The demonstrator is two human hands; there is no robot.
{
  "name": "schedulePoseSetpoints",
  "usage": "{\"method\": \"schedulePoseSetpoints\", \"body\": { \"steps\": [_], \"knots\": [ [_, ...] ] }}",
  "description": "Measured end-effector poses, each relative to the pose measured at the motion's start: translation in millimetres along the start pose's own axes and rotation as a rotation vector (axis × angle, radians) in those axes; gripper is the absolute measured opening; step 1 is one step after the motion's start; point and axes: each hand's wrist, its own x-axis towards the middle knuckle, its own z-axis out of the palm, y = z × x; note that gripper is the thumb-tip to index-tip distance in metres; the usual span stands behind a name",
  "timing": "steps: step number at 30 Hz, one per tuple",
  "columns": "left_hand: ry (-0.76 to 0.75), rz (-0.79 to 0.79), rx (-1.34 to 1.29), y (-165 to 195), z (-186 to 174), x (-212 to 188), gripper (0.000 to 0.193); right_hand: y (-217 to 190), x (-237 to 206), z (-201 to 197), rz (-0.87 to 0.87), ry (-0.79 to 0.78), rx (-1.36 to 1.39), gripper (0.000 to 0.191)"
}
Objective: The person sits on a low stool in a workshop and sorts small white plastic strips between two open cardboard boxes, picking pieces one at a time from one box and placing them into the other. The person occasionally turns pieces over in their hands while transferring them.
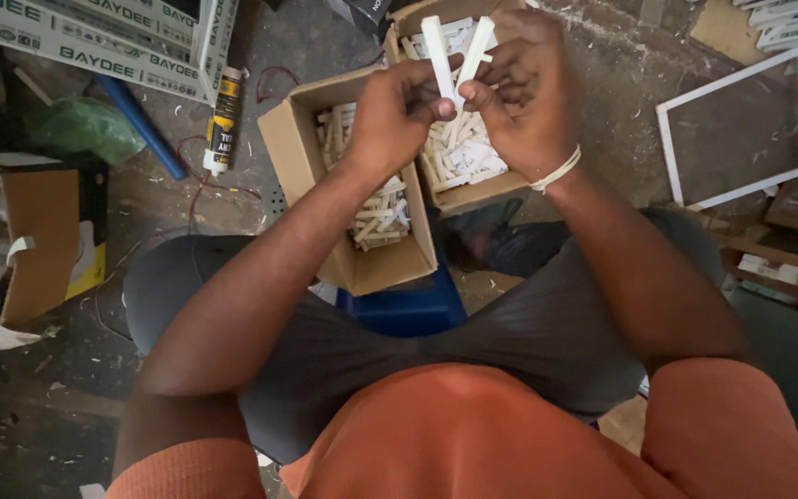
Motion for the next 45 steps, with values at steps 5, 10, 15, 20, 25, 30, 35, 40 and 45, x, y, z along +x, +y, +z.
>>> {"method": "schedulePoseSetpoints", "body": {
  "steps": [5, 10, 15, 20, 25, 30, 35, 40, 45],
  "knots": [
    [0.043, 0.055, 0.291, 10.4, 2.8, -3.8, 0.063, 1.6, 1.2, 6.5, 0.022, 0.008, 0.021, 0.062],
    [0.030, 0.350, 0.674, 21.7, 4.5, -13.5, 0.096, 3.5, 3.3, 10.1, 0.030, 0.015, -0.011, 0.056],
    [-0.023, 0.421, 0.669, 30.4, 4.2, -17.5, 0.095, 10.7, -3.2, 7.5, 0.046, -0.007, -0.001, 0.054],
    [-0.069, 0.346, 0.685, 15.4, 6.7, -21.1, 0.088, 31.8, -16.3, 7.3, 0.098, 0.012, 0.255, 0.053],
    [-0.054, 0.362, 0.666, -18.9, 17.9, -6.8, 0.057, 49.7, -23.2, -32.4, -0.192, -0.097, -0.335, 0.033],
    [-0.191, 0.398, 0.543, -31.0, 20.5, 24.2, 0.094, 89.8, -11.0, -26.9, 0.288, -0.198, -0.075, 0.026],
    [-0.251, 0.379, 0.565, -35.9, 21.1, 40.9, 0.106, 106.9, 10.2, -30.5, 0.743, -0.209, 0.177, 0.030],
    [-0.164, 0.330, 0.670, -41.8, 32.5, 29.0, 0.099, 105.1, 11.3, -32.1, 0.450, -0.237, 0.009, 0.035],
    [-0.014, 0.243, 0.696, -37.3, 41.7, 12.5, 0.073, 105.8, 5.2, -23.2, 0.524, -0.118, 0.200, 0.034]
  ]
}}
